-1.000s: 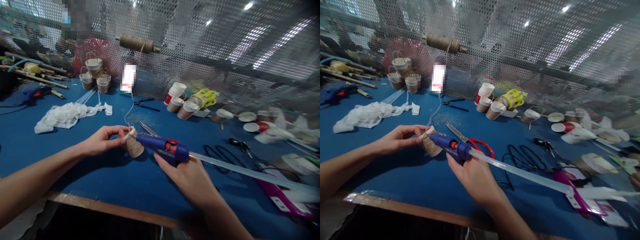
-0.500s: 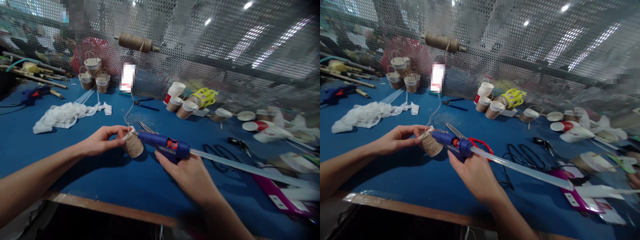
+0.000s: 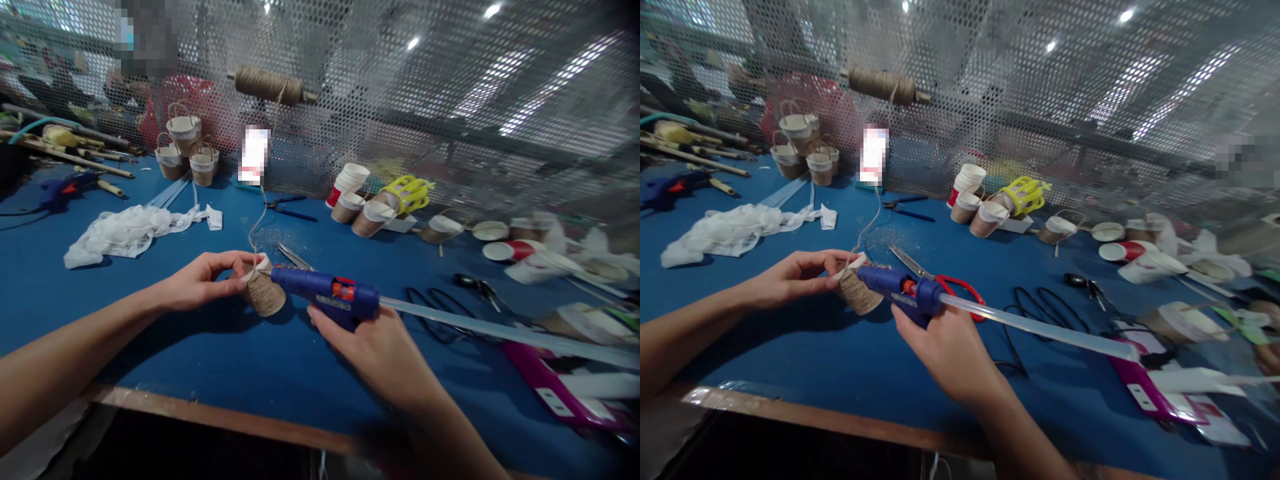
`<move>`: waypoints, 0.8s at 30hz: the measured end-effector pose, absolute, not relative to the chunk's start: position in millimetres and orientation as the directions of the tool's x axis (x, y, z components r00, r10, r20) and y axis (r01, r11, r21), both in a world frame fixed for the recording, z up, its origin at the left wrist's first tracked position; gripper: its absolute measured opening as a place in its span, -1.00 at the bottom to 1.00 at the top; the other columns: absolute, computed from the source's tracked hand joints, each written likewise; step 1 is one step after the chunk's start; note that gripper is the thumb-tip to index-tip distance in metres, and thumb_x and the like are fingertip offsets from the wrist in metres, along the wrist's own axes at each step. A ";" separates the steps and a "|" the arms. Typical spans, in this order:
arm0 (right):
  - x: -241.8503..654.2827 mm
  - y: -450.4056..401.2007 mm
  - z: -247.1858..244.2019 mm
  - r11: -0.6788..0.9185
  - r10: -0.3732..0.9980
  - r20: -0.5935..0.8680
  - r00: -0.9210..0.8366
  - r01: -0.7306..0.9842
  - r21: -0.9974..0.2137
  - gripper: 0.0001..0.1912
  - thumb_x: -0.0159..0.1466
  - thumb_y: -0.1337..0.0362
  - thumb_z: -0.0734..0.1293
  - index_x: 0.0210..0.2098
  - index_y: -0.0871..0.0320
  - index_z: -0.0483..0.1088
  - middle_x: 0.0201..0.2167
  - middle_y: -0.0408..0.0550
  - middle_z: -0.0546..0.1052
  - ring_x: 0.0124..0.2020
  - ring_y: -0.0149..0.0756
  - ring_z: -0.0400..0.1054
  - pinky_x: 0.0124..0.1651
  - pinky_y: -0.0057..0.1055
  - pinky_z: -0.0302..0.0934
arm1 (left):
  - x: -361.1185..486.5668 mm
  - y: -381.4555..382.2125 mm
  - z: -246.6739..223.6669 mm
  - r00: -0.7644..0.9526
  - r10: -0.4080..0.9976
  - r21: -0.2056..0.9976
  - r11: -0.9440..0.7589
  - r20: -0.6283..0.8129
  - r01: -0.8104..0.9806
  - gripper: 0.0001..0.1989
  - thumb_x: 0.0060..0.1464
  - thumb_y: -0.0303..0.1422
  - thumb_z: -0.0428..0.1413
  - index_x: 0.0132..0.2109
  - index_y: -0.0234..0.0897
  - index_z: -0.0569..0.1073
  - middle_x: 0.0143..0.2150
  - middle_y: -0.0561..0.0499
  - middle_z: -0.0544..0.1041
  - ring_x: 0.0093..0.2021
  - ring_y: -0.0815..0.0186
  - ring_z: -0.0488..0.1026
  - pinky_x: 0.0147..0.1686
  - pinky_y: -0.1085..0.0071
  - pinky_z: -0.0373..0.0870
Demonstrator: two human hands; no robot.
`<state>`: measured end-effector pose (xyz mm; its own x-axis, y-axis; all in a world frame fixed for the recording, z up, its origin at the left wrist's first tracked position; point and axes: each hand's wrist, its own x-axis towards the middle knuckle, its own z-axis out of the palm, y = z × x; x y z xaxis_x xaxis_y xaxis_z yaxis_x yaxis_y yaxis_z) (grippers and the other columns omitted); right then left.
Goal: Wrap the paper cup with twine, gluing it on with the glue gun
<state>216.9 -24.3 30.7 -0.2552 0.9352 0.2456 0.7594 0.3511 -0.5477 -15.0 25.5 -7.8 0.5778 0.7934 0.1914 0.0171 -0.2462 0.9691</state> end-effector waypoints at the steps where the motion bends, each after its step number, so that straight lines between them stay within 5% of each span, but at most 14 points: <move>1: 216.3 -24.6 31.0 0.348 0.937 0.239 -0.256 0.761 -0.548 -0.84 0.15 0.24 0.21 -0.45 0.16 0.37 -0.55 -0.07 0.46 -0.50 -0.27 0.33 -0.34 -0.30 0.26 | -15.1 25.6 -8.0 0.579 0.793 0.970 -0.242 0.189 0.014 -0.81 0.05 -0.34 0.09 -0.45 -0.35 0.31 0.07 -0.16 0.36 0.15 0.14 0.20 0.13 0.15 0.03; 16: 214.2 -29.6 24.8 0.347 0.936 0.232 -0.264 0.803 -0.484 -0.78 0.15 0.21 0.19 -0.41 0.18 0.42 -0.47 0.02 0.52 -0.38 -0.16 0.41 -0.30 -0.26 0.27 | -15.6 25.8 -9.6 0.561 0.808 0.977 -0.212 0.178 -0.006 -0.84 0.03 -0.36 0.10 -0.45 -0.34 0.34 0.09 -0.13 0.35 0.11 0.16 0.24 0.12 0.15 0.02; 24: 213.2 -28.7 31.3 0.314 0.948 0.221 -0.227 0.760 -0.569 -0.82 0.12 0.24 0.22 -0.40 0.19 0.41 -0.48 -0.05 0.52 -0.43 -0.23 0.40 -0.33 -0.34 0.27 | -14.4 24.3 -5.9 0.569 0.804 0.973 -0.230 0.171 0.033 -0.80 0.04 -0.33 0.10 -0.45 -0.34 0.32 0.09 -0.15 0.35 0.15 0.12 0.20 0.13 0.16 0.02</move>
